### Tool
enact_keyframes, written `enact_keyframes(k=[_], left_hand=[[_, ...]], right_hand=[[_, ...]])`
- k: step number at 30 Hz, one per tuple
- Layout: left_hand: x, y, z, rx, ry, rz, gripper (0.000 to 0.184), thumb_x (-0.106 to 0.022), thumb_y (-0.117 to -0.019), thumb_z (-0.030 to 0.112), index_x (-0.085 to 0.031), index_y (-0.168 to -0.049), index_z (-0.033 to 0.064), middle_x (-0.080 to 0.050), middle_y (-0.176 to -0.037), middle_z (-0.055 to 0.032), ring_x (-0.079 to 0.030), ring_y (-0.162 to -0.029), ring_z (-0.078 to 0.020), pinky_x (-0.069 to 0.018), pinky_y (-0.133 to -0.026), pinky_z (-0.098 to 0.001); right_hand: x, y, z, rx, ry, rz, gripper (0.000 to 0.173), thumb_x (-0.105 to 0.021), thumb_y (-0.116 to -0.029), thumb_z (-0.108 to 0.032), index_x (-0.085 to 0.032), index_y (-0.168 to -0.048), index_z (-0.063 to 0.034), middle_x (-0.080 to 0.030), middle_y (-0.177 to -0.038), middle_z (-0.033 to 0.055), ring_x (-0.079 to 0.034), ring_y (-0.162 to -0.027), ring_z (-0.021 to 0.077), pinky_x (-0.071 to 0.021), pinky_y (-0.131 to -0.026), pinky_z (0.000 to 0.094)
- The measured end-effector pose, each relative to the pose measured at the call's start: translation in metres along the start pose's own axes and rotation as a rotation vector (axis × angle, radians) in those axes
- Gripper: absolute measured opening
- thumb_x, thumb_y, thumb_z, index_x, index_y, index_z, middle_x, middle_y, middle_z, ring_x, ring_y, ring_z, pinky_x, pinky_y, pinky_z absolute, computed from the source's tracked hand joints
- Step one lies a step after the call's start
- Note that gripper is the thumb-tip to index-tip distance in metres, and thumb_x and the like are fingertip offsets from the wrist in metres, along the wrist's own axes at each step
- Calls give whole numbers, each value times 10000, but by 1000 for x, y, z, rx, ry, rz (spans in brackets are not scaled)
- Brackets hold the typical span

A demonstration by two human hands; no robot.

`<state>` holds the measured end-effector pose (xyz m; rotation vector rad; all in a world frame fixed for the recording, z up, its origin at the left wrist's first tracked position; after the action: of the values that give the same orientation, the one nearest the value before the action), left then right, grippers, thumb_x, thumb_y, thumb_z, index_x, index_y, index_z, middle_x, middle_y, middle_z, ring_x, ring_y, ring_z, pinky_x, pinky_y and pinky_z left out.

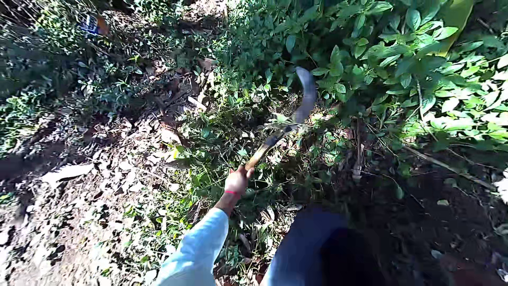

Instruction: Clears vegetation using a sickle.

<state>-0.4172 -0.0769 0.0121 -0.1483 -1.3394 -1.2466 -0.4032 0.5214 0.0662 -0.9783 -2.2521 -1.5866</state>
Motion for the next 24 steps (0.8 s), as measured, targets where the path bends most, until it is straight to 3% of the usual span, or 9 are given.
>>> enact_keyframes(k=[3, 5, 8, 10, 11, 15, 21, 23, 24], left_hand=[[21, -49, 94, -286, -162, 73, 588, -507, -1035, 547, -562, -1392, 82, -708, -1082, -263, -683, -1027, -479, -510, -859, -688], [25, -96, 91, -445, -214, 233, 576, -546, -984, 620, -625, -1250, 115, -714, -923, -229, -702, -878, -471, -533, -705, -687], [-16, -103, -60, -39, -33, 158, 558, -470, -1025, 602, -648, -1256, 127, -704, -1095, -259, -669, -1062, -484, -519, -858, -703], [-80, -37, -162, 378, 249, 146, 659, -381, -1067, 572, -632, -1337, 25, -646, -1284, -292, -601, -1239, -469, -454, -1029, -670], [-107, -3, -178, 507, 339, 154, 680, -357, -1076, 562, -613, -1341, -9, -636, -1295, -299, -601, -1243, -459, -457, -1037, -646], [-149, 59, -128, 570, 478, 66, 696, -323, -1086, 552, -621, -1296, -41, -659, -1216, -307, -635, -1163, -448, -473, -997, -617], [-52, -2, 29, 63, 102, -50, 662, -378, -1059, 595, -563, -1386, 50, -674, -1222, -255, -644, -1181, -429, -494, -988, -633], [-13, -19, 56, -90, -23, 39, 629, -461, -1035, 594, -578, -1352, 64, -702, -1095, -271, -672, -1063, -484, -506, -884, -690], [3, -22, 50, -149, -60, 98, 629, -489, -1020, 602, -575, -1339, 68, -701, -1020, -279, -679, -985, -508, -516, -808, -705]], right_hand=[[5, -5, -19, 20, 36, 13, 422, -489, -1061, -114, -484, -1449, 51, -615, -1232, 365, -622, -1115, 510, -459, -986, 662], [6, -8, -38, 36, 56, 10, 420, -475, -1072, -116, -473, -1466, 29, -615, -1245, 355, -622, -1141, 493, -459, -1003, 652], [3, 0, -49, 83, 0, 12, 424, -488, -1065, -134, -488, -1461, 16, -626, -1255, 322, -642, -1132, 444, -485, -1002, 606], [-1, 12, -48, 104, -36, -15, 432, -481, -1061, -138, -484, -1452, 44, -624, -1236, 334, -645, -1102, 446, -489, -987, 601], [-1, 16, -45, 104, -47, -27, 428, -481, -1060, -123, -477, -1447, 61, -619, -1238, 343, -643, -1105, 453, -491, -992, 601], [3, 22, -10, -7, -32, -22, 433, -495, -1059, -94, -472, -1473, 30, -601, -1279, 353, -628, -1143, 470, -475, -1007, 617], [11, -2, -16, 87, 4, 15, 436, -502, -1063, -155, -479, -1455, 35, -618, -1256, 344, -640, -1104, 481, -488, -966, 636], [9, -8, -38, 176, 67, -17, 460, -452, -1058, -153, -451, -1438, 106, -595, -1271, 364, -641, -1076, 471, -508, -919, 615], [8, -5, -62, 68, 123, -33, 446, -426, -1060, -87, -431, -1464, 103, -574, -1330, 350, -620, -1153, 457, -491, -987, 582]])
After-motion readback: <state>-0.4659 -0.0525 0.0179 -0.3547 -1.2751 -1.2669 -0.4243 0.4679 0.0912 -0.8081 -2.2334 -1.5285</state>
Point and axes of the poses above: each hand's wrist, its own y-axis away from the middle knuckle, its own x-axis out of the back of the hand, z = x × y, the point moved 7 cm from there along -y, towards the middle knuckle
